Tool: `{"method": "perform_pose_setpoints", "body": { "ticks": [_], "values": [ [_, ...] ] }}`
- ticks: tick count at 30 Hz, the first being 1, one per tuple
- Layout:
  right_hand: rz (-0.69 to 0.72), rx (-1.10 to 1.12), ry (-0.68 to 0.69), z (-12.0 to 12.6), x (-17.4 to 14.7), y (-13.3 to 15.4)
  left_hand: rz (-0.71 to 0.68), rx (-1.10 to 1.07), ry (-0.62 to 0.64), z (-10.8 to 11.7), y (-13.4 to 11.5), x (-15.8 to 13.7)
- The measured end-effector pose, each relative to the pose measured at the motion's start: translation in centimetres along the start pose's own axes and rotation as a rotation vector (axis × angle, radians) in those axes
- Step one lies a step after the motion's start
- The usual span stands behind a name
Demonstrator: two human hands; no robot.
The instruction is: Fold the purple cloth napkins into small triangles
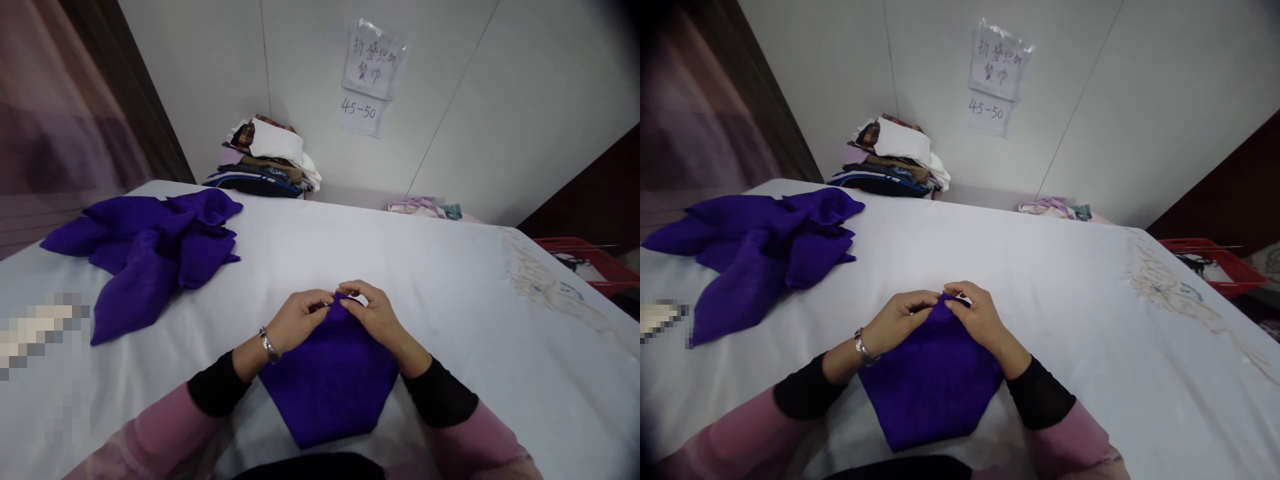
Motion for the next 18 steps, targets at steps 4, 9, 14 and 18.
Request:
{"method": "perform_pose_setpoints", "body": {
  "ticks": [4,9,14,18],
  "values": [
    [0.003,-0.046,0.003,0.2,0.0,-0.4,-0.066,0.062,-0.037,0.2,-0.3,0.1],
    [0.166,-0.083,-0.034,0.3,0.0,0.8,-0.028,0.041,-0.021,0.2,-0.4,0.0],
    [0.387,-0.180,-0.051,0.2,-0.3,2.6,0.169,-0.064,-0.002,-0.1,0.5,-0.2],
    [0.561,-0.271,-0.061,0.0,-0.9,3.5,0.306,-0.203,0.015,-0.3,1.1,-0.4]
  ]
}}
Point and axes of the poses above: each hand's wrist, its own x-axis towards the middle knuckle, its own z-axis out of the back of the hand, y = z × x, the point moved 7 cm from there along x, towards the middle knuckle, and after that the axes turned 13 degrees about -y, right-handed, at the moved point
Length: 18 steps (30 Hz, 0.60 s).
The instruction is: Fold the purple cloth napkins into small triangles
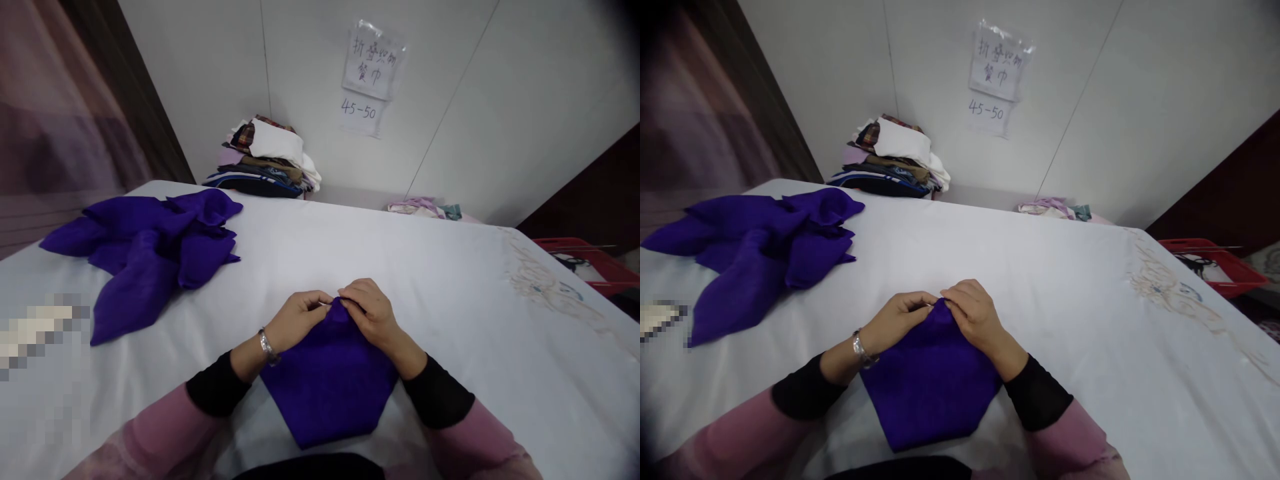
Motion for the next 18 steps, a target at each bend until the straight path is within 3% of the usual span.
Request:
{"method": "perform_pose_setpoints", "body": {
  "ticks": [9,18],
  "values": [
    [0.341,-0.152,-0.055,0.4,-0.7,2.1,0.218,-0.231,0.024,-0.5,1.1,0.1],
    [0.414,-0.121,-0.012,0.2,-1.7,2.6,0.283,-0.226,0.043,-0.5,0.7,-0.4]
  ]
}}
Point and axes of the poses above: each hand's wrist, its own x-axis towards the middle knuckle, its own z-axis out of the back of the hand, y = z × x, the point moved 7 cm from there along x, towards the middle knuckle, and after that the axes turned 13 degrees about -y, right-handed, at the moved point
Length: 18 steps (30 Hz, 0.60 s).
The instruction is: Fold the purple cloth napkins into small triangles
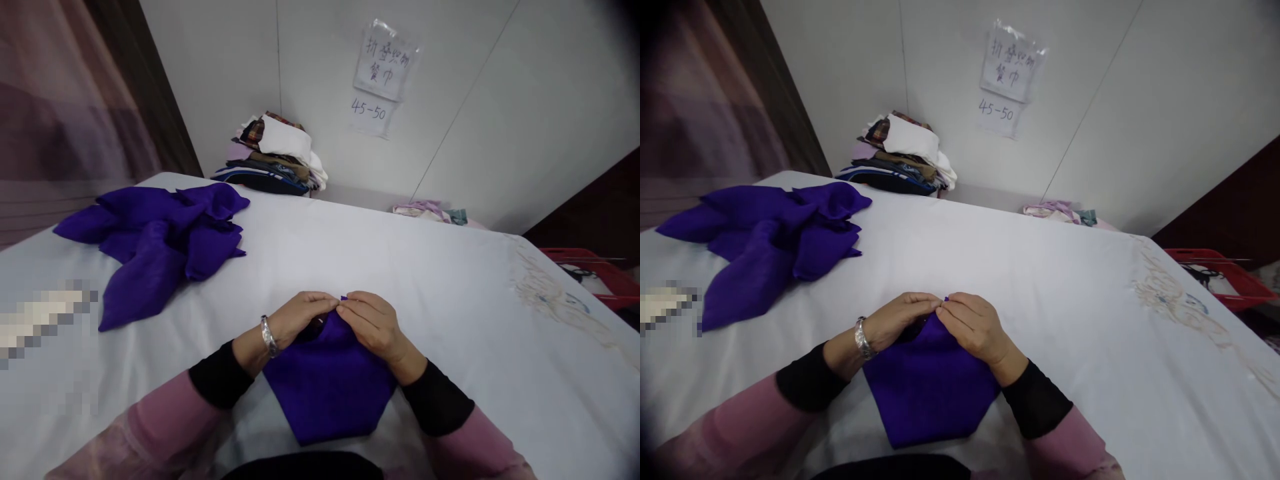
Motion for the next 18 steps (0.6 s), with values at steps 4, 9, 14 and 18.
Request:
{"method": "perform_pose_setpoints", "body": {
  "ticks": [4,9,14,18],
  "values": [
    [-0.010,0.030,0.008,0.08,-0.04,0.18,0.003,0.008,-0.011,0.13,0.09,0.12],
    [-0.018,0.031,0.019,0.02,-0.10,0.32,0.032,-0.050,0.026,-0.06,0.28,0.11],
    [0.014,0.032,0.031,-0.15,-0.23,0.74,0.058,-0.086,0.033,-0.12,0.50,0.15],
    [-0.030,0.067,0.050,-0.30,-0.27,0.68,0.068,-0.069,0.000,0.02,0.68,0.27]
  ]
}}
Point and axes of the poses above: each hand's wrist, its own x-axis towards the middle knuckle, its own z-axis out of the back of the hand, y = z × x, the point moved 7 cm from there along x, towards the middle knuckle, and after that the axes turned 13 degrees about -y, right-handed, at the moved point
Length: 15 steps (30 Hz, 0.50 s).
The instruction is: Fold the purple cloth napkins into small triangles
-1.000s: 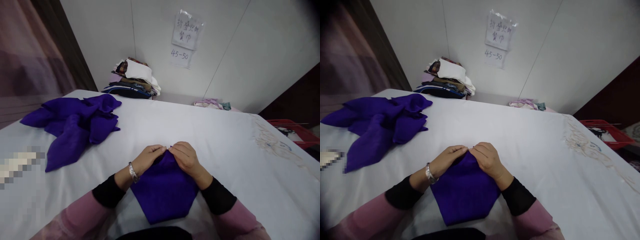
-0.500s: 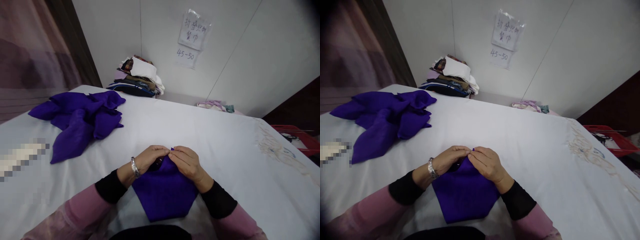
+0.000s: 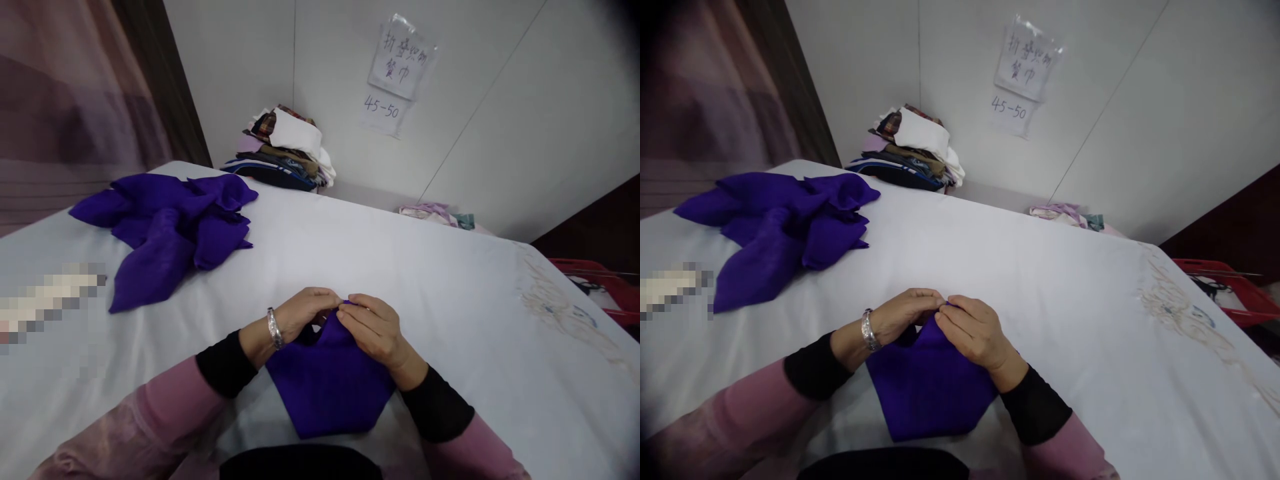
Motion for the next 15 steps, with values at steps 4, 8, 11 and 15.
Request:
{"method": "perform_pose_setpoints", "body": {
  "ticks": [4,8,11,15],
  "values": [
    [0.006,-0.013,-0.001,0.01,0.02,0.01,-0.008,-0.005,0.016,-0.23,-0.20,-0.16],
    [0.036,-0.041,-0.007,0.06,0.12,0.14,-0.022,-0.051,0.041,-0.42,-0.33,-0.18],
    [0.051,-0.048,-0.012,0.07,0.29,0.30,-0.006,-0.078,0.062,-0.46,-0.02,-0.02],
    [0.086,-0.049,-0.010,-0.11,0.48,0.72,0.004,-0.086,0.079,-0.40,0.45,0.18]
  ]
}}
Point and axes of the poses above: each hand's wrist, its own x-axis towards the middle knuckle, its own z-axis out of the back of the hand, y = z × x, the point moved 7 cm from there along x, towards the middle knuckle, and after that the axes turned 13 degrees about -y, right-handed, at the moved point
